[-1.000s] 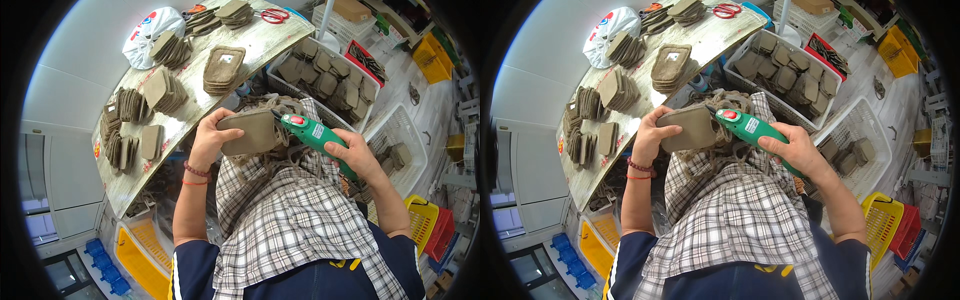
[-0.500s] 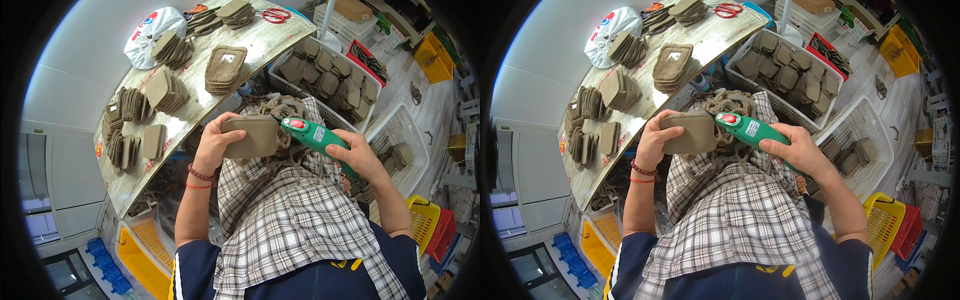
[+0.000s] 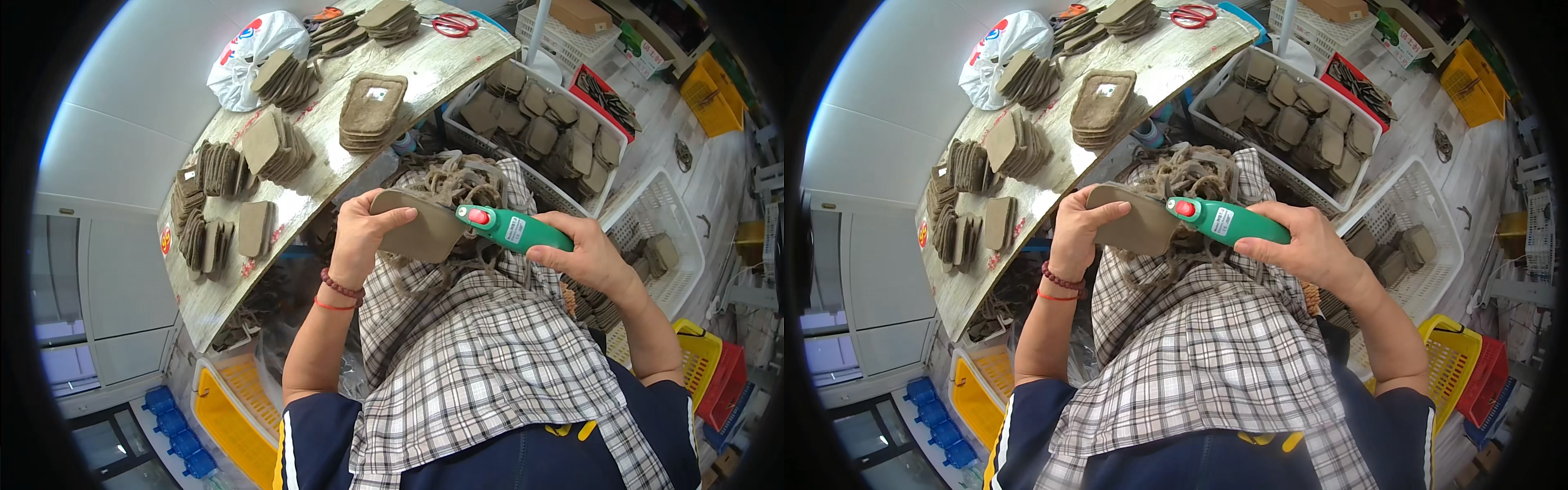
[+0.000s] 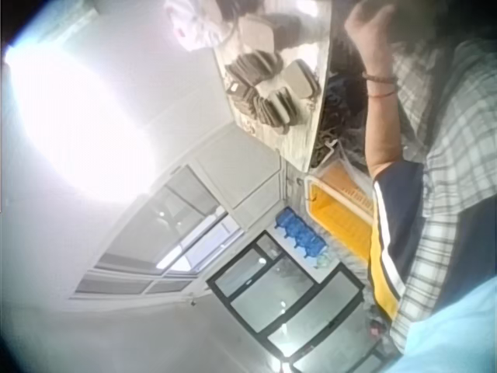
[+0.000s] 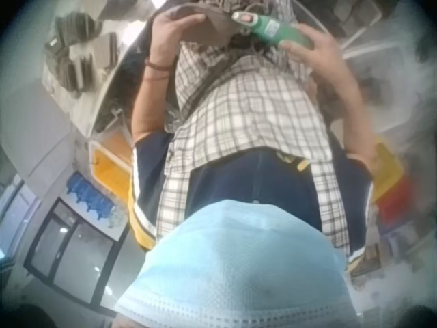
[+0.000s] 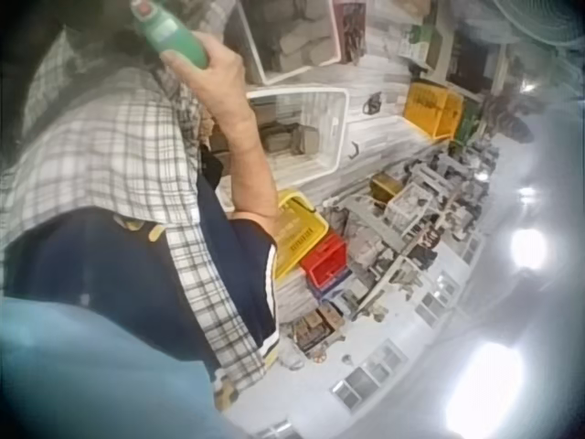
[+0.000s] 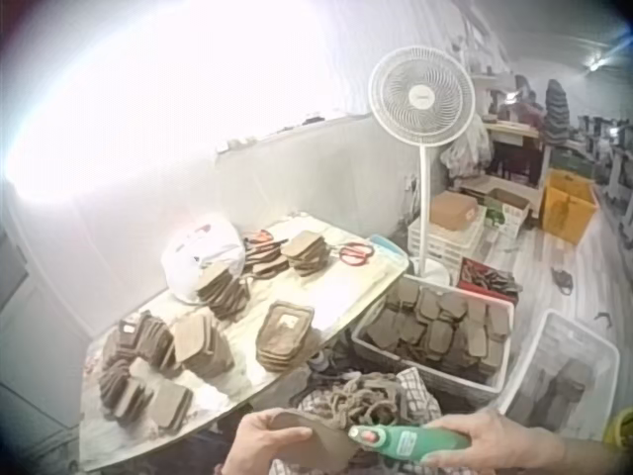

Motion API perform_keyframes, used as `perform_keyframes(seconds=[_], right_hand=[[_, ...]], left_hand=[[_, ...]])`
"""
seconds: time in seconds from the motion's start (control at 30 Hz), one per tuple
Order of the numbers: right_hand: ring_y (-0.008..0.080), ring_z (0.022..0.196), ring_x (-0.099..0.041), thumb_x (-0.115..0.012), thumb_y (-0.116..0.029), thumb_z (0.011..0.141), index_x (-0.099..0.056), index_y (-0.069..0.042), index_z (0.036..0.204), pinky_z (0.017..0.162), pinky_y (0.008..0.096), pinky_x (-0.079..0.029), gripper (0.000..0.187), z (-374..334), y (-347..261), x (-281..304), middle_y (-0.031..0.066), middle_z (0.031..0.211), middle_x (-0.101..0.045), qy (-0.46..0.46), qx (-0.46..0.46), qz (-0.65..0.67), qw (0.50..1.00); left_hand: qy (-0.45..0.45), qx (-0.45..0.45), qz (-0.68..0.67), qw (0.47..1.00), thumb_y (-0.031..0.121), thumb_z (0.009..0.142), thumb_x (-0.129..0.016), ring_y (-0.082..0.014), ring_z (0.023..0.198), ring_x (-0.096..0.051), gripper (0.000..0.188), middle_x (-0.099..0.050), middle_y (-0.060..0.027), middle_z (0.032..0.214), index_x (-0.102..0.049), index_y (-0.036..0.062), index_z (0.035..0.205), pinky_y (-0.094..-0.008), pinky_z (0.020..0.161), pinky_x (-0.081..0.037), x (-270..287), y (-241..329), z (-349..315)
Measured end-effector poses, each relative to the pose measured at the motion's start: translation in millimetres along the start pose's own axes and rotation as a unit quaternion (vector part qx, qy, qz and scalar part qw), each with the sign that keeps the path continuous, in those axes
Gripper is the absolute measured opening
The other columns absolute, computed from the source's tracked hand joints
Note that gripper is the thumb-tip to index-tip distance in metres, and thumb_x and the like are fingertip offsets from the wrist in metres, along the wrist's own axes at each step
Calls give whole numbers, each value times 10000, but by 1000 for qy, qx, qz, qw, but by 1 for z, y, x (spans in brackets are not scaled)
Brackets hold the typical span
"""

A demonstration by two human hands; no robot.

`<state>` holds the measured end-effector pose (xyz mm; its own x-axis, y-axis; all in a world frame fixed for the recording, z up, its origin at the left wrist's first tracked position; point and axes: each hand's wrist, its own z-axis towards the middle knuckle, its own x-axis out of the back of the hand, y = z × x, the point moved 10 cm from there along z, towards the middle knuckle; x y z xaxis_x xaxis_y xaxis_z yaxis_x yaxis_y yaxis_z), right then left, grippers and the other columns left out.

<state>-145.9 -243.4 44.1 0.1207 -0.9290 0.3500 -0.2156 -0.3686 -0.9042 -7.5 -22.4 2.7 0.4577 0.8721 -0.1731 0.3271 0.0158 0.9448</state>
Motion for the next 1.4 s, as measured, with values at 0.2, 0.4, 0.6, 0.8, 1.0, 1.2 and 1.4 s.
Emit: perform_keyframes(seconds=[0.2,0.4,0.6,0.8,1.0,1.2,1.4], right_hand=[[94,749,-581,-735,-324,815,-616,1,1129,666,245,-474,467,5,-3,-5,36,862,-635,4,31,-3,1000],[112,736,-617,-721,-323,827,-640,-1,1085,668,267,-488,420,14,-17,-11,62,823,-657,-21,3,24,999],[78,676,-572,-719,-322,831,-646,-5,1073,624,242,-464,406,27,-19,-8,22,756,-626,-12,4,57,998],[84,700,-577,-741,-314,802,-640,-3,1082,646,247,-470,431,9,1,14,25,788,-634,24,-12,4,1000],[99,743,-605,-741,-293,808,-636,-1,1092,678,256,-482,421,7,-8,9,46,839,-647,4,10,-4,1000],[107,751,-611,-738,-299,813,-638,-6,1090,679,260,-482,416,8,-17,5,50,830,-647,-5,19,-11,1000],[106,744,-601,-737,-313,812,-637,-5,1090,673,260,-478,427,6,-6,10,49,828,-646,-1,3,2,1000]], left_hand=[[-57,46,41,996,-21,762,-725,-130,727,-667,171,-704,-85,839,-673,-29,925,-253,673,-536,-18,-5,-2],[-95,73,97,988,-11,749,-737,-125,730,-663,188,-705,-85,847,-679,-36,926,-249,689,-529,-32,-7,-4],[-91,60,46,993,-17,761,-717,-117,711,-654,151,-700,-75,832,-676,-26,906,-242,677,-519,-30,1,-4],[-32,-26,-21,999,17,816,-692,-130,727,-651,94,-693,-71,838,-660,-13,899,-262,684,-520,14,20,-5],[-26,-44,-36,998,-1,815,-688,-129,730,-651,107,-695,-76,847,-660,-17,916,-256,691,-524,17,25,-4],[-29,-19,-3,999,-7,791,-717,-103,719,-643,109,-692,-54,828,-669,-13,889,-245,665,-525,10,17,-4],[-9,-33,-12,999,-13,789,-717,-99,717,-638,111,-691,-49,830,-672,-6,890,-241,662,-519,21,23,-4]])
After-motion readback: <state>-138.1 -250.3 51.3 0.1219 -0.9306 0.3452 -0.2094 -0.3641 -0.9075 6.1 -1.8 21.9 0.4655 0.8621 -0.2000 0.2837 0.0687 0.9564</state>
